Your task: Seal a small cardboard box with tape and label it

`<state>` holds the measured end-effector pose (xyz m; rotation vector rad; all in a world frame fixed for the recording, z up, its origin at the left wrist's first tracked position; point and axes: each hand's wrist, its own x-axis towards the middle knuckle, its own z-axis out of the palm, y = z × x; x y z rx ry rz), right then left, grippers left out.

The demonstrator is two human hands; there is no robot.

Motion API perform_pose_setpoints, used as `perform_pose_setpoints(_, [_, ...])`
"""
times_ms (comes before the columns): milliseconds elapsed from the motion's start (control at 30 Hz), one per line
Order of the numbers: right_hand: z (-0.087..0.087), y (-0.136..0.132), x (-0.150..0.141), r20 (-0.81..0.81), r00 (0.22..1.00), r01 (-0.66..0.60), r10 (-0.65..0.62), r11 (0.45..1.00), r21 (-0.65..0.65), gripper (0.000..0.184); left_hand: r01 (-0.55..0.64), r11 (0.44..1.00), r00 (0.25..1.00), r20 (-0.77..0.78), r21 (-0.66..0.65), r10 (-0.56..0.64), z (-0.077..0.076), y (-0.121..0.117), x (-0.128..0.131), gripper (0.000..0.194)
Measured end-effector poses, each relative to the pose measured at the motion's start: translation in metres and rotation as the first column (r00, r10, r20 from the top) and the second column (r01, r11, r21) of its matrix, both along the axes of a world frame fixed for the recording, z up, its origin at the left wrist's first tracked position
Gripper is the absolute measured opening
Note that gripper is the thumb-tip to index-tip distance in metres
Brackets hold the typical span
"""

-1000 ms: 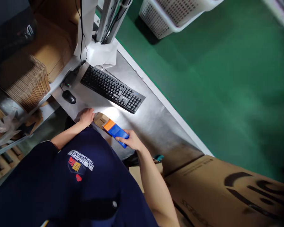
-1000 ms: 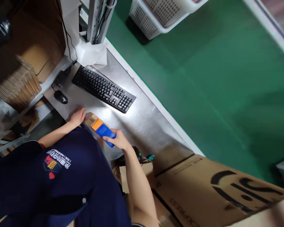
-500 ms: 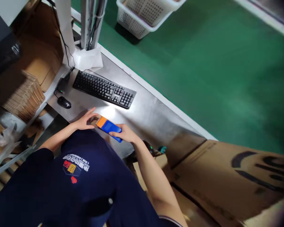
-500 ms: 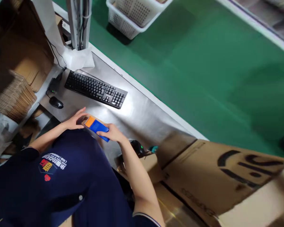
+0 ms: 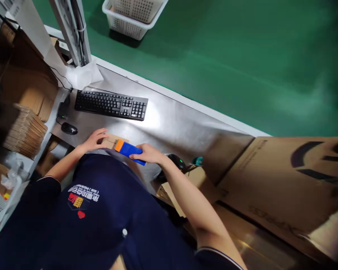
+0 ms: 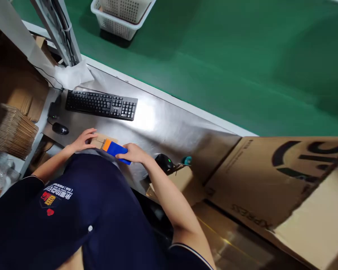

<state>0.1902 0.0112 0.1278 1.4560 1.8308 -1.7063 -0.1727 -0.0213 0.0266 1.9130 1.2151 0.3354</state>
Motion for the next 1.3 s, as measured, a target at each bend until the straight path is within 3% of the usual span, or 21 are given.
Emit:
perform_pose_setpoints(100, [-0.003,0.003,-0.004,0.026,1.000,-0.007,0.007,1.000,-0.007,0.036,0.134,0.988,0.983,-0.133,0.075,-0.124,0.022,0.004,0.006,0.063])
perform_pose_setpoints(233, [0.001,0.007,-0.007,0.041,0.999,0.020,-0.018,0.999,-0.031,0.034,0.244,0.965,0.939,-0.274,0.100,-0.209,0.037,0.004,0.037,0.094])
perform_pose_setpoints(333, [0.004,0.008,-0.008,0.057,0.998,0.027,-0.024,0.998,-0.052,0.035,0.248,0.968,0.924,-0.309,0.035,-0.225,0.033,0.008,0.053,0.100])
perform_pose_setpoints(467, [0.005,0.006,-0.015,0.051,0.998,-0.036,0.037,0.999,-0.012,0.038,0.255,0.967,0.932,-0.269,0.008,-0.244,0.027,0.021,0.037,0.096])
perform_pose_setpoints(600, [0.003,0.001,-0.028,0.031,0.999,-0.024,0.025,0.999,-0.027,0.035,0.307,0.952,0.917,-0.274,0.014,-0.291,0.035,0.026,0.020,0.093])
perform_pose_setpoints(700, [0.001,-0.003,-0.035,0.044,0.999,0.004,-0.003,0.999,-0.035,0.036,0.324,0.945,0.898,-0.326,0.038,-0.295,0.042,0.022,0.027,0.097])
perform_pose_setpoints(800, [0.001,-0.007,-0.038,0.045,0.999,0.021,-0.020,1.000,-0.020,0.038,0.266,0.964,0.899,-0.366,0.015,-0.243,0.043,0.019,0.041,0.103])
perform_pose_setpoints(933, [0.001,-0.012,-0.022,0.018,0.999,0.042,-0.042,0.999,-0.014,0.038,0.211,0.977,0.909,-0.360,-0.034,-0.208,0.041,0.024,0.046,0.099])
perform_pose_setpoints(1133, [-0.004,-0.020,0.018,0.054,0.998,0.017,-0.016,1.000,-0.008,0.032,0.249,0.969,0.900,-0.366,-0.011,-0.235,0.044,0.032,0.039,0.093])
perform_pose_setpoints(1300, [-0.009,-0.016,0.017,0.078,0.997,0.001,-0.002,1.000,0.012,0.032,0.318,0.948,0.877,-0.385,0.016,-0.288,0.048,0.026,0.047,0.101])
